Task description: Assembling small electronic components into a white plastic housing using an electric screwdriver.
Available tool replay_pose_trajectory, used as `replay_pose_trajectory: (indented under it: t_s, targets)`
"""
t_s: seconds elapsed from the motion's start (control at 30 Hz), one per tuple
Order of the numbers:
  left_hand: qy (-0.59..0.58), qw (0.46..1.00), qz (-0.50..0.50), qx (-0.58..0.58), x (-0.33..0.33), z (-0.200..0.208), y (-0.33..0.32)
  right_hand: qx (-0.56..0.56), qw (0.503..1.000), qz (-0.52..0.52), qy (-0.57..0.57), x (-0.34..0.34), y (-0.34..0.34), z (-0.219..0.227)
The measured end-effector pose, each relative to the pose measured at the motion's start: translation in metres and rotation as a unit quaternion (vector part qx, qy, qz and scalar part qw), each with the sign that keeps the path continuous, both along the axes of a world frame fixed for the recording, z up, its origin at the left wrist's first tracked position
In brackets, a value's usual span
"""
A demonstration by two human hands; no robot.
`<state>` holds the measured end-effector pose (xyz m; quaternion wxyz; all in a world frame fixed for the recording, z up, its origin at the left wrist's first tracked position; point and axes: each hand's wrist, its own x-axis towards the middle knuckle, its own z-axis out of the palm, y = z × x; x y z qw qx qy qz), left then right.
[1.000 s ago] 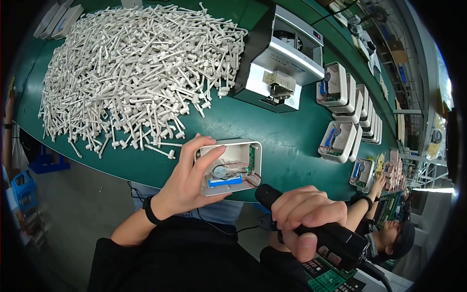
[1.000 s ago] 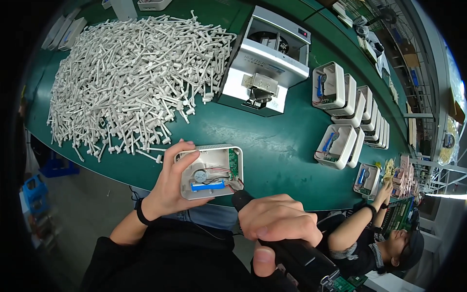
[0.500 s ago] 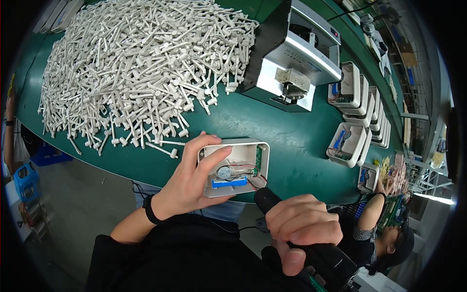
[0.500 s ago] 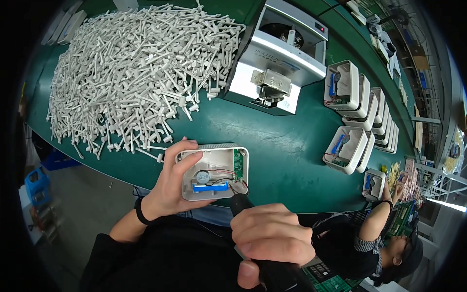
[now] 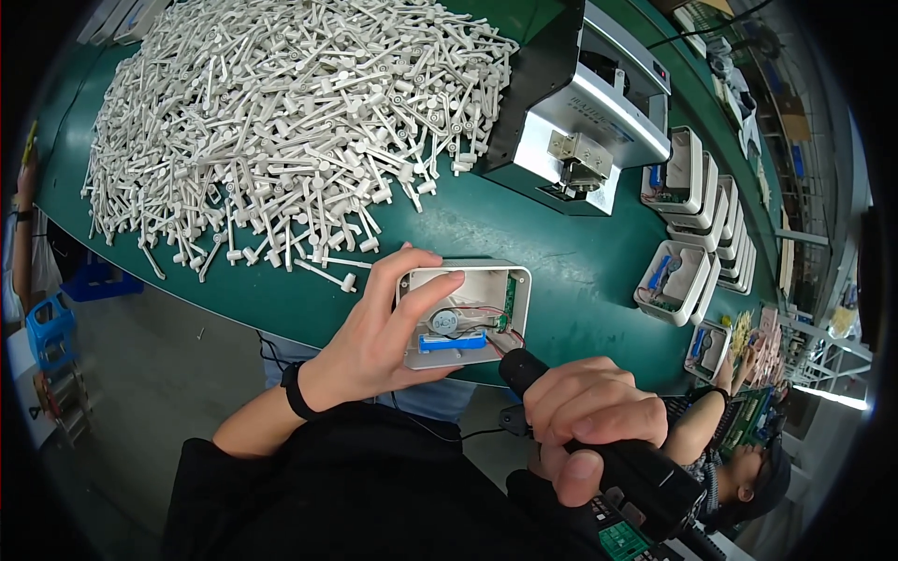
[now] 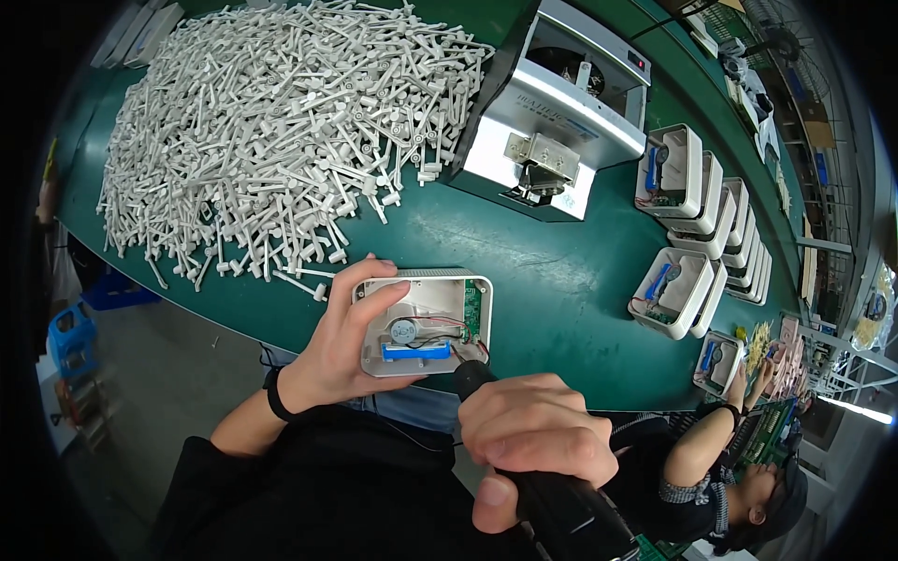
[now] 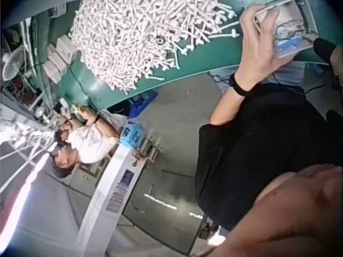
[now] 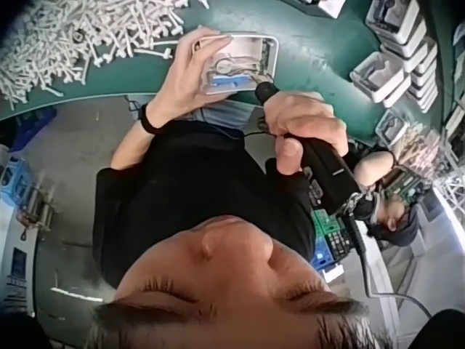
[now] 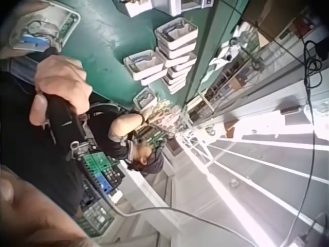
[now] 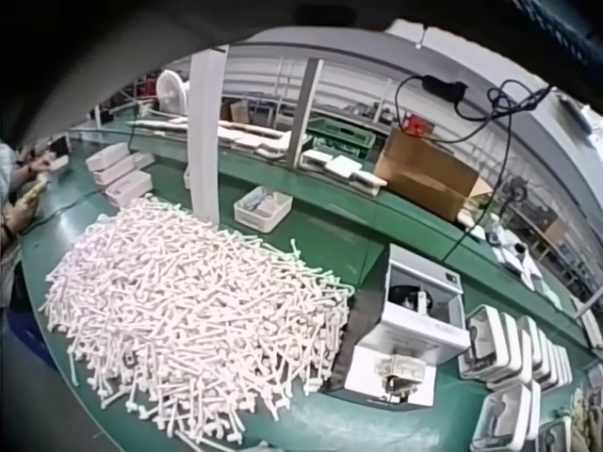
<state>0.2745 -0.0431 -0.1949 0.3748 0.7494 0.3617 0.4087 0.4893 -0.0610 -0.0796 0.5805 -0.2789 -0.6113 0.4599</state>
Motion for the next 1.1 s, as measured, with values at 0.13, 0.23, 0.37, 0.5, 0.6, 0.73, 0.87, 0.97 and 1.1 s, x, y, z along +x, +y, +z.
replay_pose_trajectory:
  t_s: [0.13,0.23,0.37,0.5,0.6,0.73,0.87,0.97,1.1]
  targets:
    - [0.001,1.0,0.0,0.001,-0.001,0.0,0.001,0.012,1.0,-0.008,-0.025,-0.004,0.001,-0.003]
    - [-0.002,1.0,-0.001,-0.001,-0.001,0.003,0.0,0.01,0.999,-0.01,-0.039,-0.004,0.0,0.0]
    - [0.006,1.0,-0.004,0.028,-0.001,0.005,0.004,0.019,0.999,-0.016,-0.023,-0.003,0.004,-0.006]
    - [0.01,0.999,0.01,0.042,0.001,0.0,-0.003,0.042,0.999,-0.025,-0.004,0.0,0.0,0.004]
    - [0.026,0.999,0.0,0.029,0.003,0.0,-0.001,0.047,0.99,-0.049,0.12,0.007,0.004,0.019]
    - [0.051,0.996,0.029,0.071,0.004,0.009,-0.005,0.086,0.985,-0.136,0.067,0.061,0.081,0.055]
    - [0.107,0.987,0.037,0.114,0.006,0.014,-0.013,0.098,0.892,-0.365,-0.249,0.1,0.187,0.019]
    - [0.095,0.987,0.038,0.121,0.009,0.011,-0.019,0.081,0.905,-0.33,-0.256,0.099,0.215,-0.018]
    - [0.041,0.995,0.007,0.095,0.012,-0.002,-0.021,0.17,0.794,-0.461,-0.358,0.108,0.191,-0.022]
